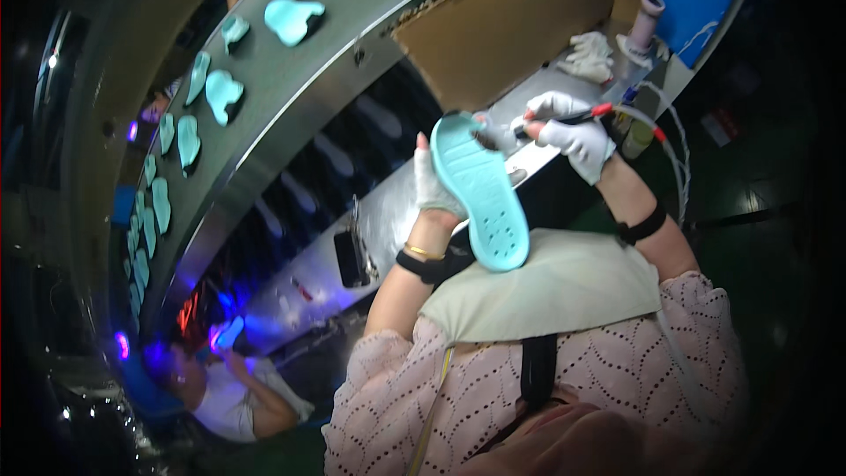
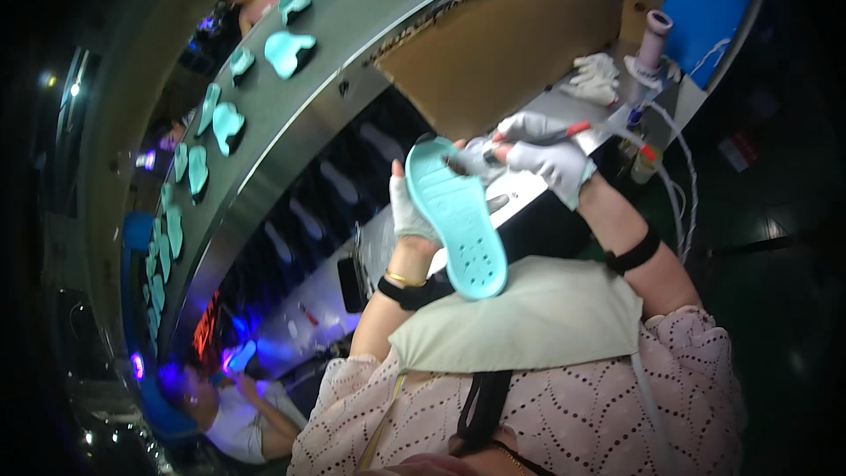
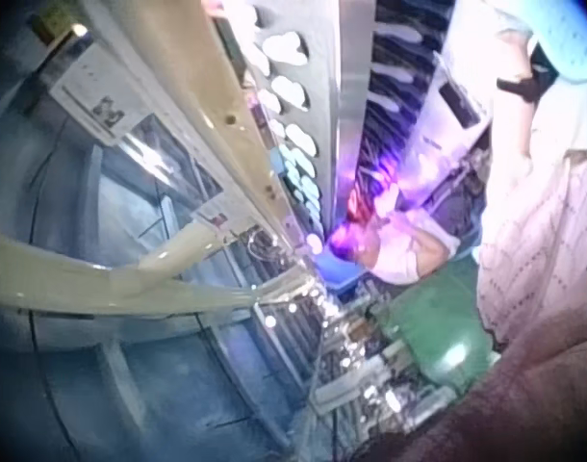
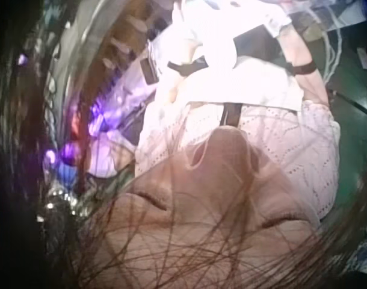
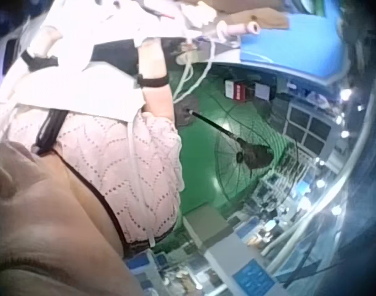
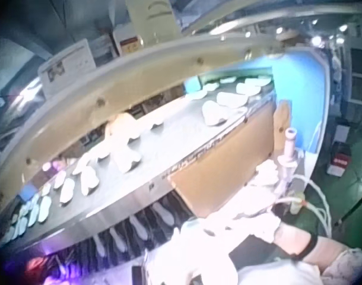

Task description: Applying glue to the interior of shoe soles using a brush at a manufacturing workstation.

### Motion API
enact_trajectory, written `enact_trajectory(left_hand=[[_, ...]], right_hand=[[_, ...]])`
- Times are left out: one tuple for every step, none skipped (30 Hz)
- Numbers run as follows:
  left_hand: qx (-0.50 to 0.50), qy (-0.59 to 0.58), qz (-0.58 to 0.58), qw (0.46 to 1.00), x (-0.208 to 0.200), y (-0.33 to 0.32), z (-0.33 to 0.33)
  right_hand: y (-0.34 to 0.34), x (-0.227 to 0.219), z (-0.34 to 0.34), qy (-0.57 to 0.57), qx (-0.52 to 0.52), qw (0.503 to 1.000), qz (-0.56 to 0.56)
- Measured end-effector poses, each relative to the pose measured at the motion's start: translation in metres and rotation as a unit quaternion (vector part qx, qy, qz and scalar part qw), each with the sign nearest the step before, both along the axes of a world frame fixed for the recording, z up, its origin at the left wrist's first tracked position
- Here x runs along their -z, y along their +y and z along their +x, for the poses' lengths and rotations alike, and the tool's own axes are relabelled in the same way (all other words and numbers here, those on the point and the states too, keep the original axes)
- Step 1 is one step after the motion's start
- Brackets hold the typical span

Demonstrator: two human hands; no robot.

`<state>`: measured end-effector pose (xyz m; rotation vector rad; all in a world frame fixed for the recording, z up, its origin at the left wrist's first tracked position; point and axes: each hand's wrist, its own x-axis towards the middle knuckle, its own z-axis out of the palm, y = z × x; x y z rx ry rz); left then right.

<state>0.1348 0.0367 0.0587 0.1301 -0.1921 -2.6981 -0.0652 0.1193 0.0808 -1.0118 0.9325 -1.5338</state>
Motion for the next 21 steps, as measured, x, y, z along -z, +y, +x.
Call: enact_trajectory(left_hand=[[-0.007, -0.037, -0.014, 0.999, -0.006, 0.01, -0.006], [-0.01, -0.07, -0.033, 0.997, -0.012, 0.014, -0.014], [-0.008, -0.081, -0.04, 0.996, -0.01, 0.012, -0.017], [-0.024, -0.075, -0.03, 0.996, -0.006, 0.011, -0.017], [-0.068, -0.089, -0.053, 0.992, -0.003, 0.013, -0.02], [-0.111, -0.101, -0.077, 0.986, -0.003, 0.016, -0.025], [-0.125, -0.104, -0.058, 0.985, 0.003, 0.016, -0.026], [-0.149, -0.166, -0.054, 0.973, 0.01, 0.015, -0.026], [-0.189, -0.19, -0.074, 0.961, 0.013, 0.012, -0.028], [-0.227, -0.215, -0.092, 0.945, 0.018, 0.011, -0.027], [-0.195, -0.186, -0.094, 0.958, 0.024, 0.01, -0.02], [-0.164, -0.156, -0.096, 0.969, 0.029, 0.009, -0.012], [-0.162, -0.137, -0.079, 0.974, 0.028, 0.008, -0.011], [-0.163, -0.139, -0.076, 0.974, 0.027, 0.009, -0.007], [-0.141, -0.131, -0.091, 0.977, 0.023, 0.01, -0.003], [-0.119, -0.121, -0.109, 0.979, 0.02, 0.009, -0.001], [-0.072, 0.005, -0.088, 0.994, 0.026, 0.003, 0.0], [-0.072, 0.003, -0.085, 0.994, 0.026, 0.001, -0.001], [-0.124, -0.068, -0.085, 0.986, 0.023, 0.001, -0.004], [-0.173, -0.139, -0.085, 0.971, 0.018, 0.002, -0.006], [-0.173, -0.142, -0.103, 0.969, 0.011, 0.007, -0.006]], right_hand=[[-0.005, 0.001, 0.003, 0.028, 0.027, 0.999, 0.017], [-0.011, -0.003, 0.005, 0.061, 0.056, 0.996, 0.029], [-0.017, 0.0, 0.01, 0.038, 0.08, 0.996, 0.012], [-0.022, 0.005, 0.015, 0.016, 0.102, 0.995, -0.004], [-0.028, 0.011, 0.018, 0.023, 0.11, 0.993, -0.034], [-0.03, 0.011, 0.023, 0.002, 0.099, 0.993, -0.06], [-0.032, 0.01, 0.034, 0.008, 0.104, 0.991, -0.086], [-0.033, 0.01, 0.042, 0.015, 0.111, 0.987, -0.113], [-0.035, 0.015, 0.042, 0.104, 0.119, 0.973, -0.169], [-0.034, 0.019, 0.046, 0.189, 0.126, 0.948, -0.221], [-0.028, 0.016, 0.049, 0.21, 0.104, 0.946, -0.226], [-0.025, 0.015, 0.049, 0.208, 0.102, 0.947, -0.221], [-0.02, 0.014, 0.046, 0.157, 0.061, 0.973, -0.155], [-0.017, 0.014, 0.046, 0.105, 0.02, 0.99, -0.088], [-0.015, 0.014, 0.048, 0.114, 0.047, 0.987, -0.104], [-0.013, 0.013, 0.049, 0.113, 0.047, 0.987, -0.103], [-0.011, 0.011, 0.05, 0.213, 0.049, 0.964, -0.152], [-0.007, 0.009, 0.052, 0.31, 0.051, 0.928, -0.2], [-0.003, 0.007, 0.055, 0.368, 0.059, 0.903, -0.216], [-0.002, 0.015, 0.055, 0.333, 0.02, 0.922, -0.196], [0.002, 0.018, 0.056, 0.25, 0.007, 0.957, -0.146]])
